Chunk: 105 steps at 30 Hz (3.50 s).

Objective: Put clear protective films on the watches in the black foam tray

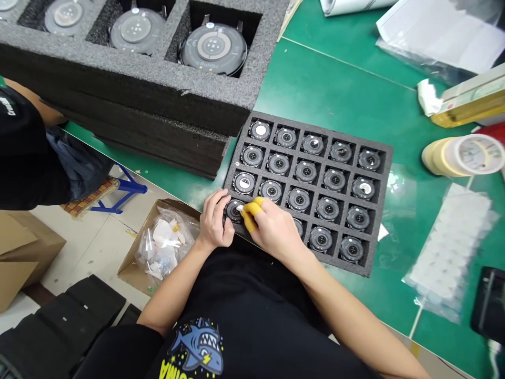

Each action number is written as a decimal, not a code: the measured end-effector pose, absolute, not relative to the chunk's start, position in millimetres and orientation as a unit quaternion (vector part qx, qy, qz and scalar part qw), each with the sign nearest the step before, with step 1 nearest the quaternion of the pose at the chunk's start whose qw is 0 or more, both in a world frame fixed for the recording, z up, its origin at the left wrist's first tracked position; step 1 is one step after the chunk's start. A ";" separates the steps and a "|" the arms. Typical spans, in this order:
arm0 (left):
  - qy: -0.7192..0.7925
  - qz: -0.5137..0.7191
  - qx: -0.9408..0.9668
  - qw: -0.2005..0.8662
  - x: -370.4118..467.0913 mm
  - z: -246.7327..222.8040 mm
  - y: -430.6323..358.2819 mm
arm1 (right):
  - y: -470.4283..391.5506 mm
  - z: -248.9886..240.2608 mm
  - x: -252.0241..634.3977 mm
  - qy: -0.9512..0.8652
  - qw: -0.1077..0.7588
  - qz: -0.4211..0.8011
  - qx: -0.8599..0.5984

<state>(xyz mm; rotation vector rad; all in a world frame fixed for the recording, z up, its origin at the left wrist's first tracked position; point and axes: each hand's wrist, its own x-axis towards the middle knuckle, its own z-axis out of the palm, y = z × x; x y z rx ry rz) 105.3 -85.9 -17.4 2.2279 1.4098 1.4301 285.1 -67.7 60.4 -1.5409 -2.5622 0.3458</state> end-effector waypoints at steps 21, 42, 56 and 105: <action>0.472 0.468 0.742 0.084 103.3 -21.1 -86.8 | -65.8 64.4 276.0 -0.843 0.047 0.116 -0.524; 0.458 0.475 0.745 0.101 100.6 -23.5 -86.1 | -69.1 58.5 276.7 -0.829 0.056 0.107 -0.545; 0.444 0.407 0.791 0.112 92.6 1.5 -76.4 | 2.6 63.0 295.0 -0.840 0.101 0.141 -0.514; 0.473 0.382 0.778 0.157 98.3 -0.7 -65.6 | 8.5 79.2 279.0 -0.844 -0.019 0.119 -0.523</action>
